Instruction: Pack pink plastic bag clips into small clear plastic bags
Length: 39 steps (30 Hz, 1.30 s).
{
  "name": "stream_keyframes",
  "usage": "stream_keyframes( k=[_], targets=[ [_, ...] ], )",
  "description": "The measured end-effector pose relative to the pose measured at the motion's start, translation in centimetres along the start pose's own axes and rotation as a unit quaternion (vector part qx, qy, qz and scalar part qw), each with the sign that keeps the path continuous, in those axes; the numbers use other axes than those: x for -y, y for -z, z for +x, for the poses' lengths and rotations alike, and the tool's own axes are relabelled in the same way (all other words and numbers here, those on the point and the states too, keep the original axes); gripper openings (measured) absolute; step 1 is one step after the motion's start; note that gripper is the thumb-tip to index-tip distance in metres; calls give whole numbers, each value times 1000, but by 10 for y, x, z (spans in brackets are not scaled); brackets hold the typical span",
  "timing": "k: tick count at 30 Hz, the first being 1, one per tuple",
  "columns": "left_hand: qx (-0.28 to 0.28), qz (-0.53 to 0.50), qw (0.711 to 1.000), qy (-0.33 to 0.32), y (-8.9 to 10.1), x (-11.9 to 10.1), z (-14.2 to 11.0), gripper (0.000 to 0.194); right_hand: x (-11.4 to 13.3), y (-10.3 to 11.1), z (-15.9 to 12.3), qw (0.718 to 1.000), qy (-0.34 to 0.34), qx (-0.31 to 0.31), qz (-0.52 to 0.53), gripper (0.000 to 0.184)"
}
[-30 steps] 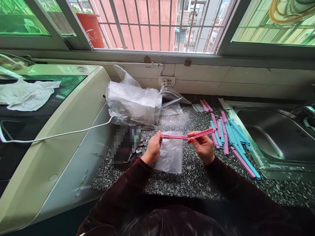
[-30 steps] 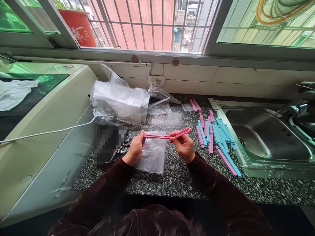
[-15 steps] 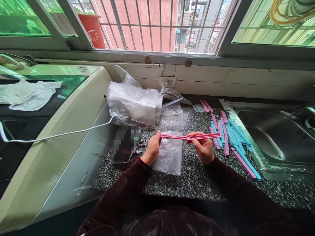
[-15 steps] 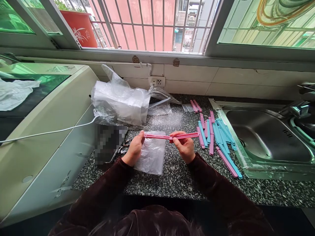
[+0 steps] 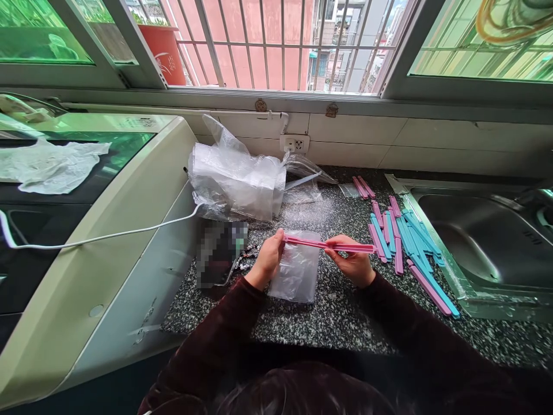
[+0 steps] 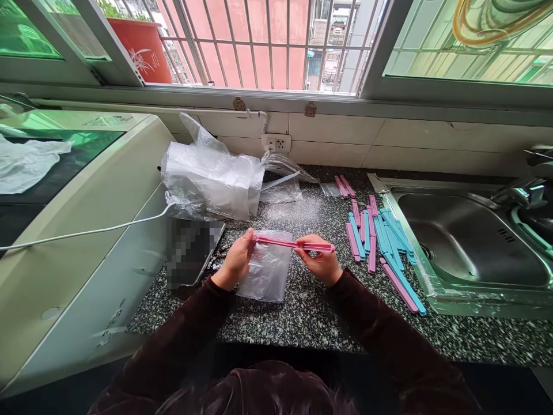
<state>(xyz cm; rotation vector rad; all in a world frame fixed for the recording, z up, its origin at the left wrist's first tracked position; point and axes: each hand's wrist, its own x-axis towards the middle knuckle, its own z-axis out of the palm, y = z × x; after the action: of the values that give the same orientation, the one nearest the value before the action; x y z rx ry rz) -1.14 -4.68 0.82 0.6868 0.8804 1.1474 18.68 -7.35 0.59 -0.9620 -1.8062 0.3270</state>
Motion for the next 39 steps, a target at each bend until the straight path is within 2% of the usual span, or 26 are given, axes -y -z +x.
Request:
stream_keyframes(
  k=[4,7,9,11,15,18,21,26,31,35,39],
  targets=[
    [73,14,997,26,2,-7,-4,33,-4,8,3,999,-23,-49,6,9],
    [92,31,995,24,4,-9,-6,32,-13,16,5,991,-55,-118,0,11],
    [101,40,994,18,5,-8,-6,32,-19,18,6,988,-69,-141,-9,12],
    [111,54,992,7,6,-7,-6,32,-23,17,6,989,-80,-125,-19,11],
    [142,103,984,-16,8,-6,-7,34,-19,7,1,997,-77,-29,-11,9],
    [154,133,979,-28,7,-7,-7,40,-14,0,-3,997,-70,11,5,10],
    [144,145,978,-31,6,-8,-7,54,-11,-3,-5,996,-84,13,17,11],
    [132,146,980,5,9,-14,-8,96,-8,-4,-5,991,-119,-5,53,12],
    [102,107,987,59,9,-17,-6,109,-8,-5,-5,988,-132,-21,72,13],
    [87,69,987,112,7,-15,-4,100,-7,-4,-5,988,-121,-6,91,13],
    [144,61,981,115,6,-12,-2,66,-5,-4,-5,988,-118,8,103,13]
  ],
)
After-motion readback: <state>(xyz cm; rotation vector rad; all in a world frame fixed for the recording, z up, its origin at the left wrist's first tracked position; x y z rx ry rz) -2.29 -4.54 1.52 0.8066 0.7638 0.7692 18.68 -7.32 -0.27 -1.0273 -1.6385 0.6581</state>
